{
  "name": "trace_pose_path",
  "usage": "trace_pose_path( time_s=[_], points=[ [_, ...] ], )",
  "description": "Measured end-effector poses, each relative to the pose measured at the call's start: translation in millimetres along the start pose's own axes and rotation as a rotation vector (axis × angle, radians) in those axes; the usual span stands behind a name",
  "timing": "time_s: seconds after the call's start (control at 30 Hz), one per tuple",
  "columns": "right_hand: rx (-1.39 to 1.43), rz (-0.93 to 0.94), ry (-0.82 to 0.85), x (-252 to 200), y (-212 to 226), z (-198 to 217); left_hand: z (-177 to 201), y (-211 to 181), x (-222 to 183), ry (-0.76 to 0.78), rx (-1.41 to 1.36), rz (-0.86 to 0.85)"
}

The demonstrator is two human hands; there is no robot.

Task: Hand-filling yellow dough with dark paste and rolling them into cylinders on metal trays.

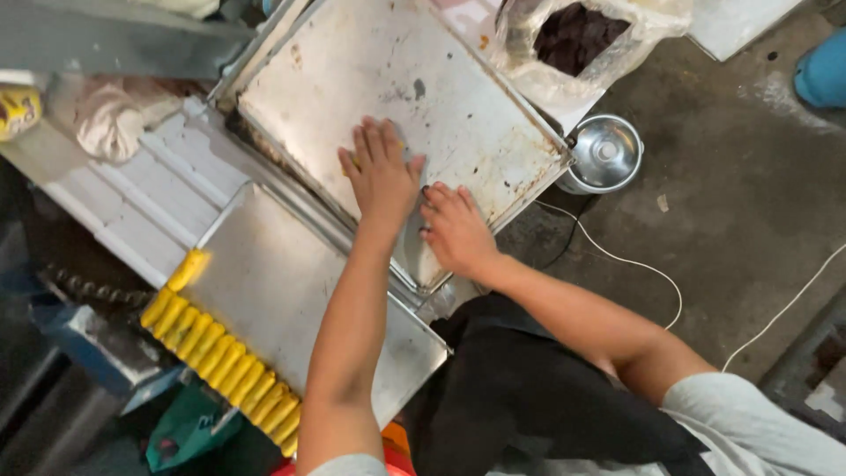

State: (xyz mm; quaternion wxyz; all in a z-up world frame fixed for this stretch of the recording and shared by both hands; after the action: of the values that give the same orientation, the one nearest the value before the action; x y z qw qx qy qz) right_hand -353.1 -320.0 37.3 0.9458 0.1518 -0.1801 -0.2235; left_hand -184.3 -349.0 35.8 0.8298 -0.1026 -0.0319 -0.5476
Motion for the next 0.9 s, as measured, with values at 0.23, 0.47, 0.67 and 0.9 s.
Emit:
trace_pose_path(
  time_s=[0.23, 0.47, 0.67, 0.9],
  points=[
    [0.511, 0.004, -0.254, 36.7, -38.2, 34.9, 63.5, 75.3, -54.1, -0.025, -0.361, -0.028],
    [0.371, 0.241, 0.155, 126.8, -37.5, 31.6, 33.7, 85.4, -39.2, 0.12, -0.404, 0.028],
    [0.541, 0.153, 0.241, 124.4, -50.5, 32.0, 24.8, 94.1, -42.5, 0.169, -0.47, 0.116],
    [0.225, 0.106, 0.365, 117.8, -59.6, -3.8, 32.6, 73.0, -42.6, 0.283, -0.363, 0.127]
  ],
)
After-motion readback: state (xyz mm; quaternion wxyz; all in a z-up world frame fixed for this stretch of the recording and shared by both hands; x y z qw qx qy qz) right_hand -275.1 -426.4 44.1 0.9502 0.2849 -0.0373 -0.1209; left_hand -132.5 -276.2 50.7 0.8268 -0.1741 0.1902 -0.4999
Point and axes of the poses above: each hand's wrist, its own x-axis towards the middle knuckle, its own z-axis out of the back of the hand, y = z × x, the point moved 6 cm from there along x, towards the middle knuckle, and after that the axes turned 10 degrees about y, right-handed, at the moved point
